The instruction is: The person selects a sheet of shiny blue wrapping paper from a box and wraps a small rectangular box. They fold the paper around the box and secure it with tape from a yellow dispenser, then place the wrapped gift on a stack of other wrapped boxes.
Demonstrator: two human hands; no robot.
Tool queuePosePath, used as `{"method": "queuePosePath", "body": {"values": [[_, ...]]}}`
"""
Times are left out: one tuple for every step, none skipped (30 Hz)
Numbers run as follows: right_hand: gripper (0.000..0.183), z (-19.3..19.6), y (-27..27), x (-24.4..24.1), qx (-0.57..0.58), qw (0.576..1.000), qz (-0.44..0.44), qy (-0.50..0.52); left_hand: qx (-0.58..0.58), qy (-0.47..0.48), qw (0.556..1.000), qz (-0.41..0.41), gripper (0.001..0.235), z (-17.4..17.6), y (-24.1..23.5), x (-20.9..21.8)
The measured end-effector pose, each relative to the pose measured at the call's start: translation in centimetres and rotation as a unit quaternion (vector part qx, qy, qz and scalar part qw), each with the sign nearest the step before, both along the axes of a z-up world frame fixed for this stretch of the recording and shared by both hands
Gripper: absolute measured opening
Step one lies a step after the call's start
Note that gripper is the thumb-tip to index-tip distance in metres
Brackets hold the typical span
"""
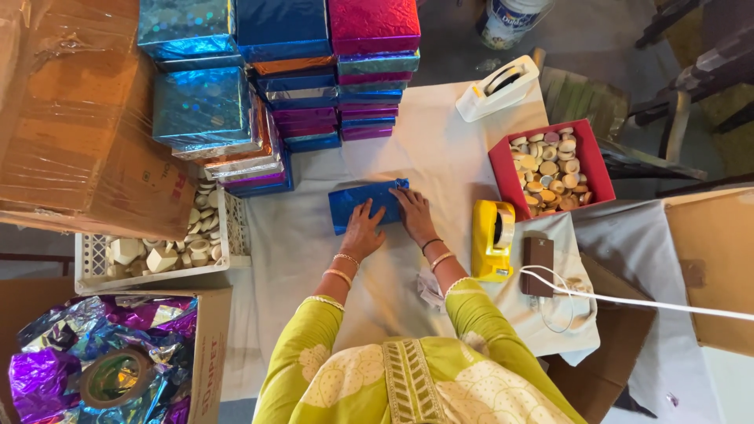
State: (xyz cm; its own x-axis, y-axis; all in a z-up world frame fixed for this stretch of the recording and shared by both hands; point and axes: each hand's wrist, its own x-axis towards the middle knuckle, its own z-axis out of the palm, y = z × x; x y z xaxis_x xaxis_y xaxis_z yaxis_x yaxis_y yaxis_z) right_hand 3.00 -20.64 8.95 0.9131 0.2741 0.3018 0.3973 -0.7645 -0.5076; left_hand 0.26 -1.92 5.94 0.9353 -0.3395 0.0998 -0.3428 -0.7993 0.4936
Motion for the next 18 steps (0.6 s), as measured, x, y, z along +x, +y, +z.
{"method": "queuePosePath", "body": {"values": [[0.052, -0.3, 0.0, 0.0, -0.001, 1.000, 0.001, -0.001, -0.001, -0.001, 1.000, 0.001, 0.068, 0.0, 0.1, 0.1], [0.052, -0.6, 0.0, 0.0, 0.017, 1.000, -0.008, 0.008, -0.002, -0.004, 1.000, -0.002, 0.067, -0.1, 0.1, 0.2], [0.051, -1.0, -0.1, -0.2, 0.035, 0.999, -0.019, 0.017, -0.003, -0.006, 1.000, -0.006, 0.067, -0.2, 0.0, 0.1], [0.051, -0.7, -0.3, -0.5, 0.034, 0.999, -0.020, 0.018, -0.004, -0.005, 1.000, -0.007, 0.067, -0.1, 0.1, 0.0], [0.046, -0.4, -0.6, -0.8, 0.059, 0.997, -0.051, 0.015, -0.001, -0.004, 1.000, -0.005, 0.068, 0.0, 0.1, 0.0], [0.041, -0.1, -0.9, -1.1, 0.083, 0.993, -0.081, 0.012, 0.002, -0.003, 1.000, -0.004, 0.068, 0.2, 0.0, 0.0], [0.041, 0.8, -1.8, -2.2, 0.083, 0.993, -0.085, 0.012, 0.002, -0.003, 1.000, -0.008, 0.068, 0.0, 0.0, 0.1], [0.039, 1.7, -2.6, -3.3, 0.105, 0.990, -0.090, -0.017, 0.007, 0.004, 1.000, -0.003, 0.066, -0.3, 0.0, 0.2], [0.036, 2.5, -3.5, -4.6, 0.126, 0.986, -0.097, -0.046, 0.011, 0.011, 1.000, -0.001, 0.065, -0.6, -0.1, 0.2], [0.036, 3.0, -4.4, -6.3, 0.125, 0.986, -0.103, -0.046, 0.010, 0.012, 1.000, -0.007, 0.065, -0.6, 0.0, 0.3], [0.029, 3.4, -5.4, -8.2, 0.130, 0.984, -0.117, -0.046, 0.009, 0.005, 1.000, -0.010, 0.065, -0.7, 0.1, 0.2], [0.022, 3.9, -6.4, -10.1, 0.135, 0.981, -0.132, -0.046, 0.008, -0.002, 1.000, -0.013, 0.066, -0.8, 0.1, 0.2], [0.022, 4.0, -7.5, -11.8, 0.131, 0.980, -0.144, -0.045, 0.005, 0.002, 1.000, -0.024, 0.066, -1.5, 0.2, 0.4], [0.018, 4.2, -8.6, -13.5, 0.148, 0.973, -0.176, -0.016, 0.017, -0.022, 0.999, -0.019, 0.067, -2.3, 0.3, 0.6], [0.014, 4.3, -9.8, -15.8, 0.163, 0.963, -0.213, 0.013, 0.026, -0.042, 0.999, -0.018, 0.068, -3.3, 0.1, 0.5], [0.014, 3.8, -11.1, -17.3, 0.158, 0.961, -0.228, 0.016, 0.021, -0.036, 0.999, -0.033, 0.068, -3.2, 0.1, 0.4], [0.012, 3.4, -12.5, -18.7, 0.153, 0.954, -0.256, -0.006, 0.028, -0.033, 0.999, -0.024, 0.068, -3.0, 0.0, 0.4], [0.011, 2.9, -13.7, -20.2, 0.147, 0.947, -0.284, -0.029, 0.035, -0.029, 0.999, -0.016, 0.068, -2.8, 0.0, 0.5]]}}
